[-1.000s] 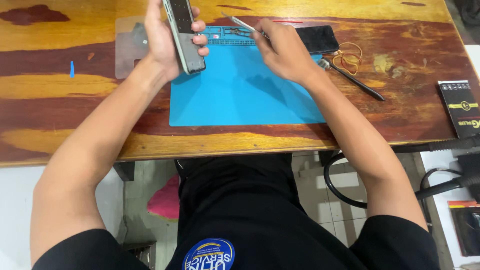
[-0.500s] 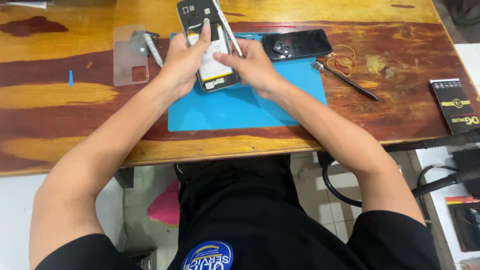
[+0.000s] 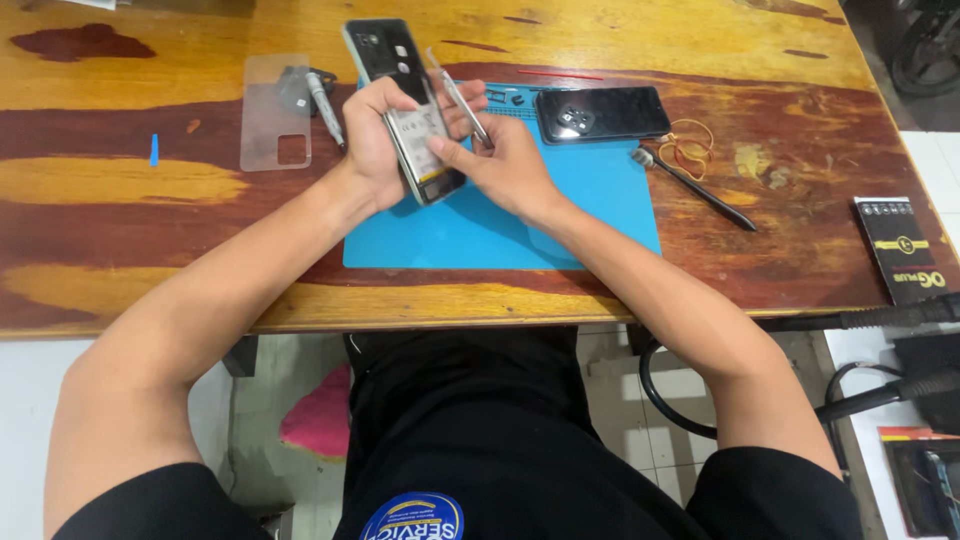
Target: The person removes a rubber band from a smartphone, cleans the work surface with a brush, then uses a metal prying tool to separate the screen from the frame. They continue to pry along the edges and lift the screen to expose internal components.
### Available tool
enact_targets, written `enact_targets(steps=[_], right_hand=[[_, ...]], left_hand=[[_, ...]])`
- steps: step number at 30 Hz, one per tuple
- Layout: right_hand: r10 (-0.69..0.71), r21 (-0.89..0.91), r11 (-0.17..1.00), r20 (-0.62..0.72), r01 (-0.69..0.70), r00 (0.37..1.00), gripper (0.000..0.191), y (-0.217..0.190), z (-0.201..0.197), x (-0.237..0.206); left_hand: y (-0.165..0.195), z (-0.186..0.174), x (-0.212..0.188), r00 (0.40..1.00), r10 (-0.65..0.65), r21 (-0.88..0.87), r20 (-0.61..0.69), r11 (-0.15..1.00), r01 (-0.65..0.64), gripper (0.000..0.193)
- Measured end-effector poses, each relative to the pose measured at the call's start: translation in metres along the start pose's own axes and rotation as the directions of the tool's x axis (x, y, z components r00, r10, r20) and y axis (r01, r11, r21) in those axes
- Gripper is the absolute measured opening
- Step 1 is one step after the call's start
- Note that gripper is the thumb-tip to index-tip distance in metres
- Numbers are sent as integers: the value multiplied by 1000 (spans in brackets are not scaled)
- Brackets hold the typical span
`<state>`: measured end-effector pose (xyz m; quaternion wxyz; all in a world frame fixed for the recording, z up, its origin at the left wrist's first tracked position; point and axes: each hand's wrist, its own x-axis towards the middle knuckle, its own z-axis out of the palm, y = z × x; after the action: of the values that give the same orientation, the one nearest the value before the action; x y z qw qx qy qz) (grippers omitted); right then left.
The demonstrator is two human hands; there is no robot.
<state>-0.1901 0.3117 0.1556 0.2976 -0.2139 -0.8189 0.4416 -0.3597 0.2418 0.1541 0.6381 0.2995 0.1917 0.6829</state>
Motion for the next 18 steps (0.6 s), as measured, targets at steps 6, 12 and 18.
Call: enact_targets(steps=[6, 12, 18], right_hand=[[-74, -99, 992, 1, 74, 997, 30, -20, -5, -10], [-102, -164, 981, 1, 101, 995, 34, -29, 0, -20], [-102, -196, 977, -116, 78, 988, 28, -8, 0, -17]], left_hand=[[2, -16, 10, 908, 196, 214, -371, 969, -122, 48], [7, -7, 5, 958, 197, 245, -207, 959, -144, 72], [15, 13, -4, 998, 63, 237, -6, 970, -60, 79]])
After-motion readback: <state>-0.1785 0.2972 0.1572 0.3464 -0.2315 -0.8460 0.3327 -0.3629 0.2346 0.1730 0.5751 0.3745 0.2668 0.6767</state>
